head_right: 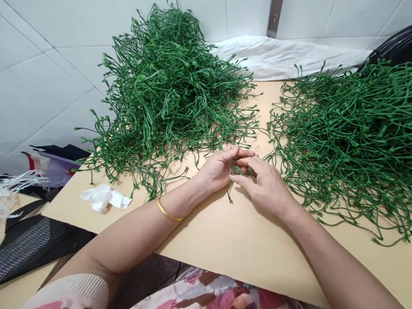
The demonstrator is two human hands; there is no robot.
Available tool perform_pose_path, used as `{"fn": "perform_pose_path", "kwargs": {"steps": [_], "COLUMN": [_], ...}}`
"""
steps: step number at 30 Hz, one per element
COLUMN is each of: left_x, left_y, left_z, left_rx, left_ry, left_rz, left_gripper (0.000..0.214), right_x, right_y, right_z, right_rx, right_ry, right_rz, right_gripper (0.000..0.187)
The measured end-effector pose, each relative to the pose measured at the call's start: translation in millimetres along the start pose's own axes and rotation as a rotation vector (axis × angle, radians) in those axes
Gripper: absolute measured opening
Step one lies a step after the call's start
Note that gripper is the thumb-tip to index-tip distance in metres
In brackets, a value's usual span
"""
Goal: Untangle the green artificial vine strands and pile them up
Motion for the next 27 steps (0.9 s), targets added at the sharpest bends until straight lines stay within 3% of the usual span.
{"fn": "perform_pose_path", "kwargs": {"steps": [8,16,21,24,27], "left_x": [-2.5,2.7,2.8,2.1,1.8], "left_y": [-0.1,-3.8,-2.5,-2.9,-4.2], "left_z": [0.3,3.1,2.7,3.0,4.0], "left_rx": [0.074,0.073,0.014,0.007,0.029], "left_ry": [0.003,-0.056,-0.083,-0.098,-0.092], "left_rz": [-0.045,-0.042,-0.032,-0.026,-0.026], "left_gripper": [0.026,0.006,0.015,0.017,0.017], "right_x": [-2.8,-0.6,2.2,0.9,-0.4], "right_y": [0.8,-2.1,-2.9,-2.3,-1.0], "right_z": [4.5,2.5,-1.9,-2.7,-2.6], "right_rx": [0.005,-0.088,-0.166,-0.129,-0.058], "right_ry": [-0.094,-0.061,-0.101,-0.007,0.232], "right_rz": [-0.092,0.018,-0.005,0.061,0.113], "right_gripper": [0.022,0.011,0.014,0.014,0.017]}}
Point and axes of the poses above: each hand's wrist, its own y-axis towards the middle knuckle, its own z-axis out of the palm, x = y × z, the point moved 3 cm from there along y, towards the middle knuckle, and after that the axes turned 12 degrees about -y, right-handed, at the moved point
